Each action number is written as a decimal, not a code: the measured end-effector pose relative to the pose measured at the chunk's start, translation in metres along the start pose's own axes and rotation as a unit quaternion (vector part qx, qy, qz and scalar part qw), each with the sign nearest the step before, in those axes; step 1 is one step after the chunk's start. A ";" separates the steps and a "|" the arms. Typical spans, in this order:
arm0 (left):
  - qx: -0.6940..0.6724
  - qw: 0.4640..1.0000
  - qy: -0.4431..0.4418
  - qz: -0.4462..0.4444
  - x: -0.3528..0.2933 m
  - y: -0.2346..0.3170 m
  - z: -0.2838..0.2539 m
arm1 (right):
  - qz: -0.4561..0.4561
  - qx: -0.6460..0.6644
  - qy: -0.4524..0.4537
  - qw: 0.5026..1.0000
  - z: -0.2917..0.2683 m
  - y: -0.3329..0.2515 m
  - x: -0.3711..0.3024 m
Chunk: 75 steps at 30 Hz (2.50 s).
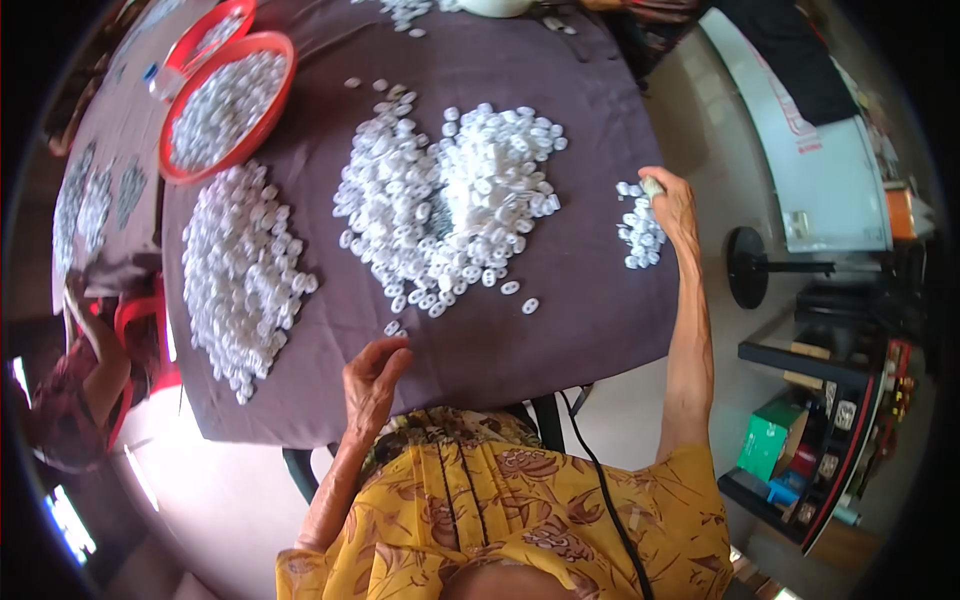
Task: The person gathers plastic pieces from piles on the table and repeatedly fits and presses the parts together by hand.
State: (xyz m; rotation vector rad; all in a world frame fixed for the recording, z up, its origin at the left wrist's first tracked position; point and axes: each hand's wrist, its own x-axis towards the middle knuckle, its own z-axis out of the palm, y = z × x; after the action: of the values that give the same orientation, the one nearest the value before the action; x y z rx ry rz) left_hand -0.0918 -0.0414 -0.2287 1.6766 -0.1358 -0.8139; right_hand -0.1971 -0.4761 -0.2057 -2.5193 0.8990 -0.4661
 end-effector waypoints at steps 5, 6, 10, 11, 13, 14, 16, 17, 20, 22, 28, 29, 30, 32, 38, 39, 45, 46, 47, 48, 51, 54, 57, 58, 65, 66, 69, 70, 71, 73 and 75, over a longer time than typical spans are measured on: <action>0.090 0.991 -0.027 0.091 -0.002 -0.002 0.000 | -0.168 0.076 -0.126 0.975 0.023 -0.088 -0.051; 0.090 0.992 -0.021 0.088 -0.002 -0.001 -0.001 | -0.194 0.079 -0.141 0.968 0.029 -0.104 -0.060; 0.195 0.965 -0.039 0.170 -0.005 0.004 -0.004 | -0.271 0.088 -0.182 0.941 0.060 -0.142 -0.086; 0.211 0.958 -0.036 0.192 -0.004 0.003 -0.003 | -0.298 0.052 -0.182 0.936 0.066 -0.149 -0.092; 0.226 0.951 -0.029 0.211 -0.004 0.000 -0.003 | -0.366 -0.005 -0.176 0.914 0.078 -0.160 -0.101; 0.241 0.939 -0.020 0.244 -0.004 -0.002 -0.004 | -0.371 -0.003 -0.179 0.911 0.085 -0.168 -0.101; 0.257 0.927 -0.005 0.274 -0.006 -0.005 -0.005 | -0.466 -0.009 -0.081 0.881 0.098 -0.184 -0.101; 0.285 0.904 0.007 0.318 -0.006 -0.006 -0.006 | -0.489 -0.010 -0.102 0.866 0.105 -0.189 -0.104; 0.331 0.870 0.031 0.363 -0.007 -0.010 -0.008 | -0.552 -0.016 -0.108 0.827 0.133 -0.187 -0.100; 0.349 0.861 0.041 0.367 -0.006 -0.011 -0.011 | -0.558 -0.041 -0.101 0.823 0.142 -0.180 -0.090; 0.410 0.831 0.054 0.371 0.021 -0.014 -0.006 | -0.544 -0.081 -0.045 0.834 0.145 -0.165 -0.053; 0.415 0.823 0.056 0.383 0.028 -0.015 -0.004 | -0.543 -0.083 -0.043 0.835 0.144 -0.167 -0.047; 0.421 0.815 0.058 0.395 0.036 -0.015 -0.001 | -0.542 -0.088 -0.039 0.835 0.145 -0.170 -0.041; 0.425 0.814 0.051 0.392 0.057 -0.009 0.004 | -0.525 -0.078 -0.029 0.847 0.149 -0.174 -0.029; 0.351 0.850 0.063 0.388 0.077 0.029 0.023 | -0.424 0.015 0.055 0.904 0.118 -0.178 -0.002; 0.356 0.836 0.127 0.398 0.079 0.033 0.019 | -0.381 0.050 0.075 0.920 0.115 -0.168 0.005; 0.366 0.847 0.235 0.305 0.131 0.016 0.014 | -0.110 0.101 0.144 0.978 0.130 -0.071 0.046; 0.366 0.847 0.235 0.306 0.140 0.016 0.018 | -0.104 0.110 0.122 0.981 0.136 -0.065 0.047; 0.372 0.842 0.236 0.311 0.148 0.017 0.025 | -0.098 0.119 0.097 0.983 0.141 -0.062 0.049; 0.380 0.838 0.237 0.312 0.151 0.019 0.030 | -0.097 0.121 0.092 0.984 0.142 -0.073 0.048; 0.350 0.851 0.229 0.318 0.164 0.026 0.044 | -0.163 0.152 0.004 0.975 0.151 -0.110 0.050; 0.325 0.862 0.214 0.324 0.170 0.031 0.059 | -0.175 0.232 -0.035 0.956 0.152 -0.134 0.047; 0.285 0.881 0.141 0.350 0.168 0.035 0.072 | -0.180 0.240 -0.064 0.952 0.136 -0.146 0.041; 0.283 0.882 0.138 0.350 0.164 0.034 0.072 | -0.197 0.236 -0.068 0.949 0.127 -0.148 0.038; 0.377 0.839 0.053 0.388 0.080 0.012 0.023 | -0.190 0.117 -0.017 0.975 0.092 -0.089 -0.049; 0.395 0.832 0.030 0.388 0.072 0.007 0.025 | -0.201 0.098 -0.062 0.973 0.085 -0.092 -0.068; 0.433 0.819 0.020 0.377 0.071 0.000 0.029 | -0.294 0.037 -0.086 0.951 0.092 -0.110 -0.098; 0.450 0.814 0.026 0.367 0.074 0.001 0.033 | -0.311 0.006 -0.087 0.946 0.097 -0.117 -0.099; 0.439 0.815 0.034 0.378 0.080 0.004 0.036 | -0.329 -0.026 -0.087 0.940 0.101 -0.123 -0.098; 0.441 0.809 0.043 0.386 0.091 0.005 0.040 | -0.339 -0.026 -0.069 0.938 0.113 -0.129 -0.083; 0.444 0.800 0.055 0.401 0.099 0.011 0.044 | -0.346 -0.029 -0.040 0.937 0.123 -0.135 -0.064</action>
State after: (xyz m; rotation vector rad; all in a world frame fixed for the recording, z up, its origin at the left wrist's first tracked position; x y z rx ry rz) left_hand -0.0392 -0.1303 -0.2640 2.2223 -1.2175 0.0631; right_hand -0.1197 -0.3053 -0.2549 -2.8364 -0.0401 -0.5378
